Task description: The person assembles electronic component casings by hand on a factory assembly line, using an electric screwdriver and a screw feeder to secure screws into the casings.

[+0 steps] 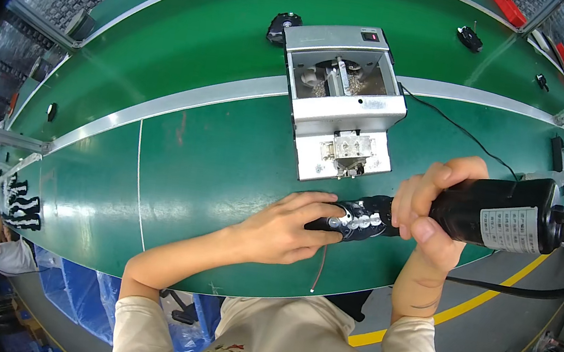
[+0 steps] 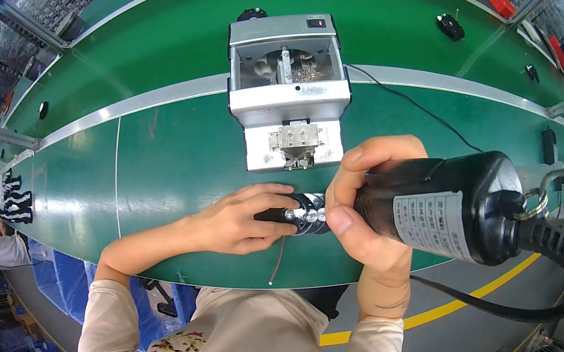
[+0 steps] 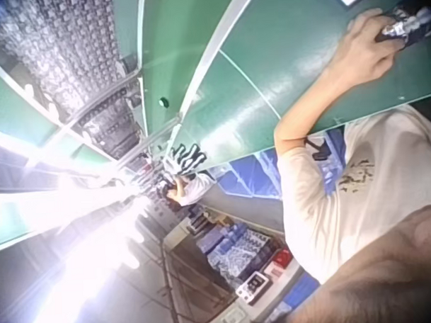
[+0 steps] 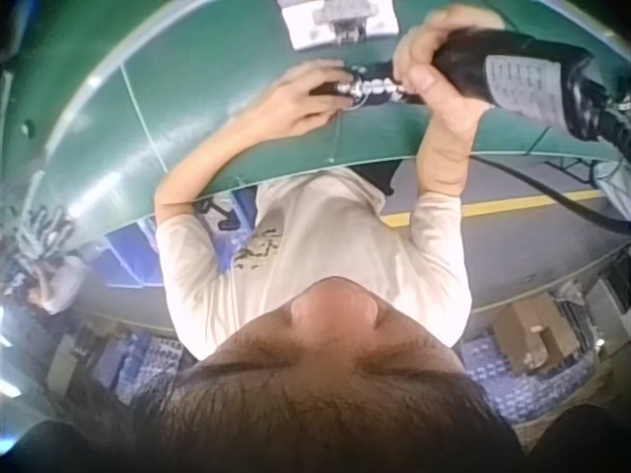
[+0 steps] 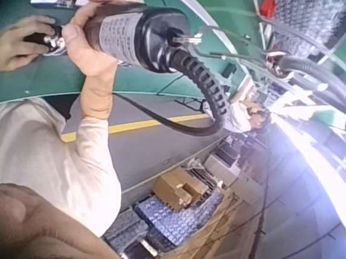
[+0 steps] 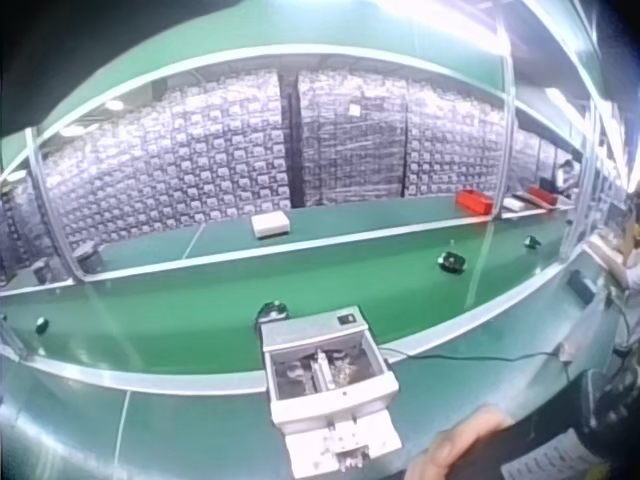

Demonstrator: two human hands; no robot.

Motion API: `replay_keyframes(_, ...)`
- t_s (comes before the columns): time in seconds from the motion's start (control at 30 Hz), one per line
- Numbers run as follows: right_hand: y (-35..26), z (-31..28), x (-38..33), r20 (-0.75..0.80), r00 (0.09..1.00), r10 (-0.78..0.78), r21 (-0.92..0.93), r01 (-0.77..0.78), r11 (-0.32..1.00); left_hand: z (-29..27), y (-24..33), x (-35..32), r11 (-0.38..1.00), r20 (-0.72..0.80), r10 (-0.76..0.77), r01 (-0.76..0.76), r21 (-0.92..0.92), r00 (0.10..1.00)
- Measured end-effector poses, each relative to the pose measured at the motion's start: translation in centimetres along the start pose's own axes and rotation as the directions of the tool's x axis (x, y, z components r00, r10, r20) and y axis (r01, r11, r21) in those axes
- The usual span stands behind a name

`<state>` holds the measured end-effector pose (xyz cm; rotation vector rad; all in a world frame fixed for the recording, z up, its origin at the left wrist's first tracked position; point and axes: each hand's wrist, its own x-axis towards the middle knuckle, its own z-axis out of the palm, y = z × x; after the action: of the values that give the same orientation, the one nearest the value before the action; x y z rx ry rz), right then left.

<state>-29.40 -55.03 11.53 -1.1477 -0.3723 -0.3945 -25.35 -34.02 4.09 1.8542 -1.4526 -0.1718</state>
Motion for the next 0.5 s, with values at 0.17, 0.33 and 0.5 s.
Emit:
replay_keyframes(0.17, 0.09, 0.0, 0.09, 0.014, 1.0, -0.008, -0.01, 0.009, 1.0, -0.41, 0.44, 0.25, 0.999, 0.029, -0.019, 0.018, 0.036, 0.999)
replay_keyframes(0.33, 0.14, 0.06, 0.08, 0.011, 1.0, -0.006, 0.006, 0.006, 1.0, -0.49, 0.56, 0.3, 0.999, 0.038, -0.024, 0.022, 0.04, 0.999)
replay_keyframes(0.5, 0.34, 0.03, 0.28, 0.022, 1.0, 0.008, 0.1, -0.01, 0.995, -0.54, 0.61, 0.43, 0.999, 0.074, -0.021, 0.018, 0.036, 0.997)
